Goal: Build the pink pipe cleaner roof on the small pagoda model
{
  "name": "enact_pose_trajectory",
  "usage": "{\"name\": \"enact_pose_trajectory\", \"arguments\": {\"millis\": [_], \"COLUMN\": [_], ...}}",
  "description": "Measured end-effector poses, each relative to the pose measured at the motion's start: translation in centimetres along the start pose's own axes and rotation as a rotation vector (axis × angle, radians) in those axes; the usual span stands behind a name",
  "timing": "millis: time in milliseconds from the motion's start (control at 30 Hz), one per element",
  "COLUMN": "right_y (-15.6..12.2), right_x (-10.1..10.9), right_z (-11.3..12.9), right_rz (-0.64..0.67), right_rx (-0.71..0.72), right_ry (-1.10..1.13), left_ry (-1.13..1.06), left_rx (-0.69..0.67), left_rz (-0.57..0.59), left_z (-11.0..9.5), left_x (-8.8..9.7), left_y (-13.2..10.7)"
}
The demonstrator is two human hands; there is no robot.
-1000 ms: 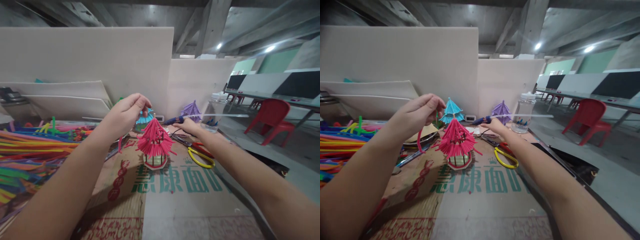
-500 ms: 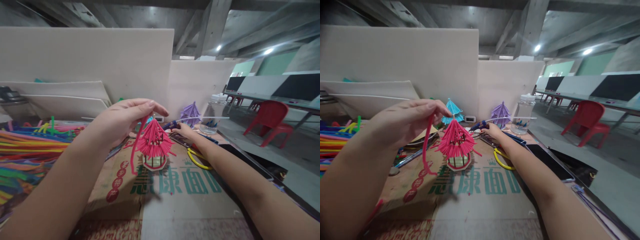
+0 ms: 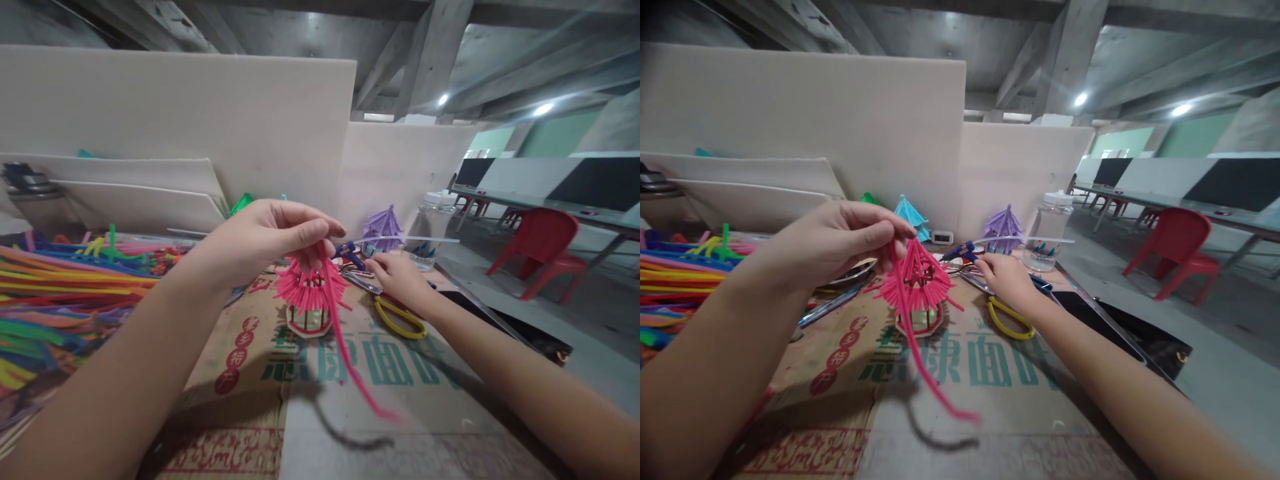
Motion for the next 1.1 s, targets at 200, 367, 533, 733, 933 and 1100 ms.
{"name": "enact_pose_trajectory", "arguments": {"millis": [200,367,533,733,933,1100], "right_y": [-2.1,-2.0,-1.8,-2.4,-2.8,-3.0], "right_x": [4.4,6.2,5.5,5.5,4.8,4.0], "right_z": [7.4,10.9,11.1,9.7,9.3,9.7], "right_rz": [-0.048,-0.061,-0.030,-0.172,-0.126,-0.112], "right_rx": [0.203,0.252,0.207,0.262,0.305,0.351], "right_ry": [0.660,0.727,0.828,0.629,0.237,0.105], "left_ry": [0.042,0.104,0.146,0.268,0.502,0.520], "left_rx": [0.017,-0.058,-0.109,-0.178,-0.077,-0.054], "left_rz": [-0.037,-0.147,-0.209,-0.323,-0.150,-0.109], "left_z": [0.6,0.7,0.6,1.9,3.2,3.0], "left_x": [-1.0,-0.7,-0.3,0.5,0.9,0.5], "left_y": [0.4,0.7,0.8,1.5,2.2,2.0]}}
Point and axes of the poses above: each hand's wrist, its own y-axis towards the middle knuckle, its own x-axis out of the back of the hand, z = x × y, the point moved 1 cm from there along y, towards the middle knuckle, and after that the axes turned 7 degrees about -z, right-handed, at the moved point
